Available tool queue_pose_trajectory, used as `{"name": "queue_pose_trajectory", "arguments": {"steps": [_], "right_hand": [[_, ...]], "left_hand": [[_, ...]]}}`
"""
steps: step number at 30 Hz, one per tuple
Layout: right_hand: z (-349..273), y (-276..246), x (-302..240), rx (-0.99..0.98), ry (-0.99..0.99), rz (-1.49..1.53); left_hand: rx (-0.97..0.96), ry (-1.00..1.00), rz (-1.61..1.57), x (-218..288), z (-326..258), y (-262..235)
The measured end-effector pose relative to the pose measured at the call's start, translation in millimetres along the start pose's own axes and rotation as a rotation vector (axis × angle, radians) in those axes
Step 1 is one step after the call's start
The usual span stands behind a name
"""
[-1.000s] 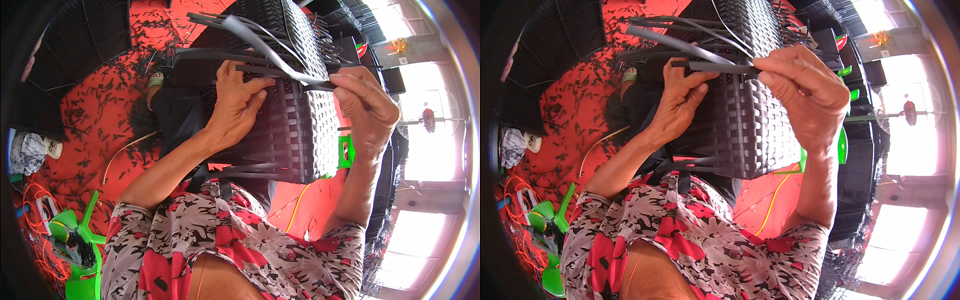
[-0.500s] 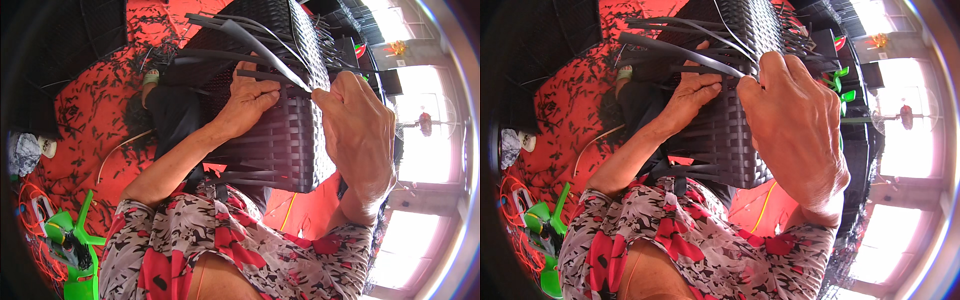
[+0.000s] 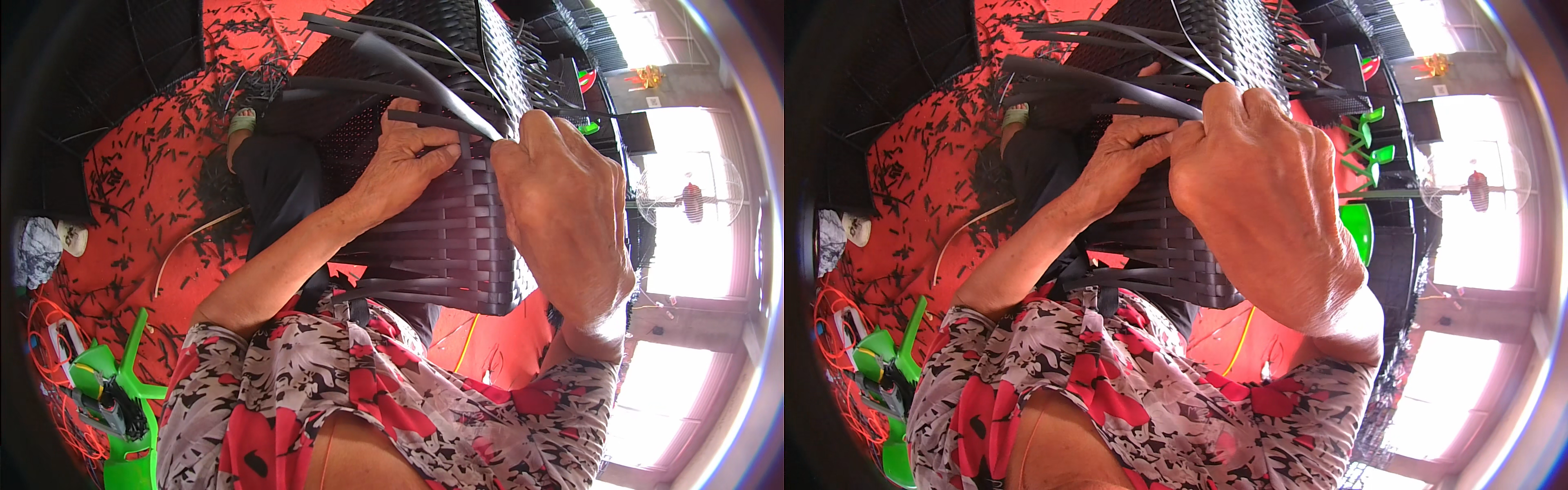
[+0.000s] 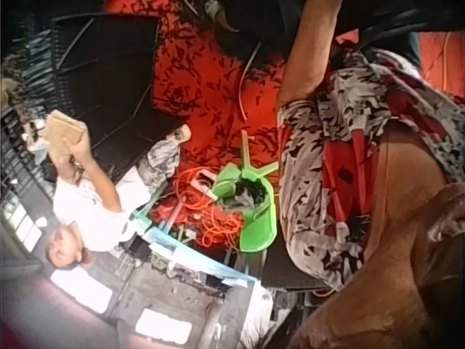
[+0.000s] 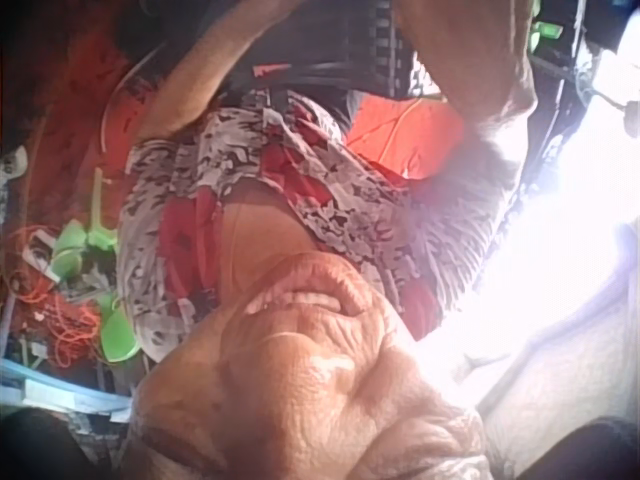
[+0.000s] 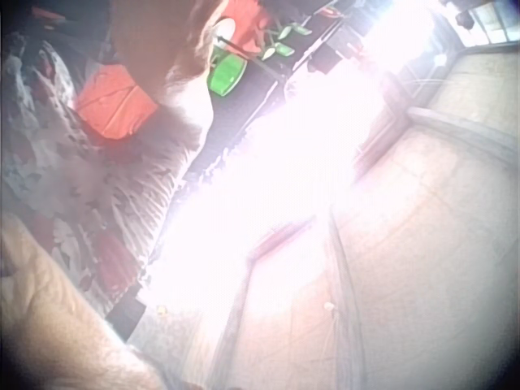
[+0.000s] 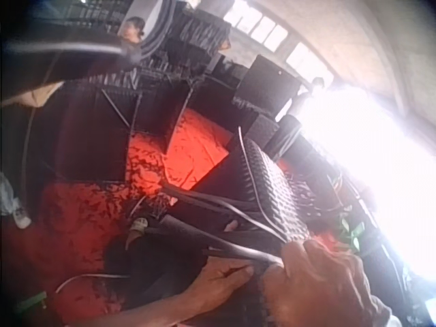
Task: The person weaves black plastic strips into the frame of a wicker piece of furniture by hand, securing the ends and smoothing the rows.
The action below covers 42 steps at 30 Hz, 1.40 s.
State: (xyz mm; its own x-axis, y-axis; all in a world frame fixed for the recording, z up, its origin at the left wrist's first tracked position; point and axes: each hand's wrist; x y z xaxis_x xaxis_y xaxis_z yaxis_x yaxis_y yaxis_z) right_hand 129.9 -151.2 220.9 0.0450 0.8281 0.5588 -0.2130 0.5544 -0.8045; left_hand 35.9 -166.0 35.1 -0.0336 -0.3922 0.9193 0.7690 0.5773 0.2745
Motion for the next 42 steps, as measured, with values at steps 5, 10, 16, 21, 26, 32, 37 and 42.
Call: {"name": "queue_pose_trajectory", "arguments": {"steps": [5, 10, 16, 21, 26, 32, 37, 42], "right_hand": [[2.2, 10.3, -5.7, -0.142, -0.108, -0.132], [1.3, 12.7, 7.9, -0.184, -0.166, -0.082], [3.0, 19.3, 18.5, 0.171, -0.087, 0.175], [-0.2, -23.2, 9.3, 0.545, 0.057, 0.438], [2.4, 27.3, -0.8, 0.250, 0.122, 0.899], [16.5, 37.6, 7.7, -0.022, 0.405, 1.293], [12.2, 17.7, 8.5, 0.187, 0.641, 0.895], [9.1, 8.8, 6.9, 0.070, 0.328, 0.627]], "left_hand": [[0.009, -0.054, -0.024, -13.8, -1.2, -4.2], [-0.012, -0.181, -0.213, 9.2, -0.1, 11.4], [0.174, 0.079, -0.061, -14.6, -1.1, 4.8], [0.530, 0.351, 0.211, 16.0, -30.7, -61.0], [0.161, 0.386, -0.029, 91.8, -40.7, -88.7], [0.100, 0.143, -0.435, 69.4, -36.7, -78.5], [0.110, -0.041, -0.239, 3.0, -29.2, -40.2], [-0.003, -0.334, -0.386, -9.1, 0.8, -24.4]]}}
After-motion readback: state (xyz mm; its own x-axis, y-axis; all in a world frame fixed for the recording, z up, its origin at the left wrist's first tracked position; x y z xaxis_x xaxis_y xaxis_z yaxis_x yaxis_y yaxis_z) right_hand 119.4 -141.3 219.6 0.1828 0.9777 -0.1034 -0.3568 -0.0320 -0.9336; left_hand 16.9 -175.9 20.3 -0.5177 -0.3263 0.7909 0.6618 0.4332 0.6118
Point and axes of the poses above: each hand's wrist, its own z-axis towards the middle knuckle, its own y-axis out of the palm, x = y × z, and after that the axes turned 12 degrees about x, right-handed
